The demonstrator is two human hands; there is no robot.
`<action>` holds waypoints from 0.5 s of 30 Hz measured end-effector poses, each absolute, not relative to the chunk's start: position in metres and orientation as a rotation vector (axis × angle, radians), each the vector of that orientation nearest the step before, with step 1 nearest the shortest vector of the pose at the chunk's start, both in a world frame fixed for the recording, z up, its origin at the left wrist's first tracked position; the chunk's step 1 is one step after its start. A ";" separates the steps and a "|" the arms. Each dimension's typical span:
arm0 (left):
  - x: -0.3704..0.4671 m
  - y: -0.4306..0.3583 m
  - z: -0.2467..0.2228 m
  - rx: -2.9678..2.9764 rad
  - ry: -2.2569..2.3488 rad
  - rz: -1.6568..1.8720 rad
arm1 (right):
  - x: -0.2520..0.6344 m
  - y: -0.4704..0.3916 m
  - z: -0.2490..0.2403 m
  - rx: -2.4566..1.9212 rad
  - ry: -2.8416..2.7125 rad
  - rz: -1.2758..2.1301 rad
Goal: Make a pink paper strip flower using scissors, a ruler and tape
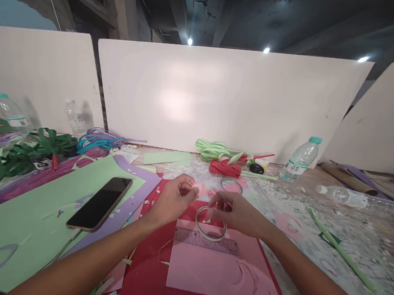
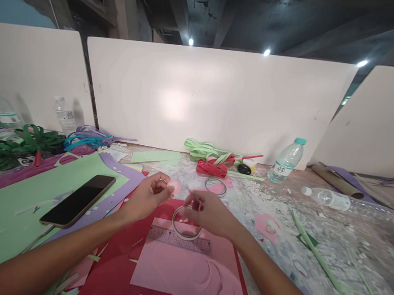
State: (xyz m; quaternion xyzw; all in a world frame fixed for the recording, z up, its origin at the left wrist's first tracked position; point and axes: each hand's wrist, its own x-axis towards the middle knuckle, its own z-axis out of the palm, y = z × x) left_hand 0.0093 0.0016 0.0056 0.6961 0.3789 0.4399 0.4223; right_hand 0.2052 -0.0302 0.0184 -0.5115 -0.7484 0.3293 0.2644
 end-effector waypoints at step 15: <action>-0.002 0.014 0.001 1.887 1.202 1.281 | 0.203 -0.030 0.019 -1.303 -1.805 0.972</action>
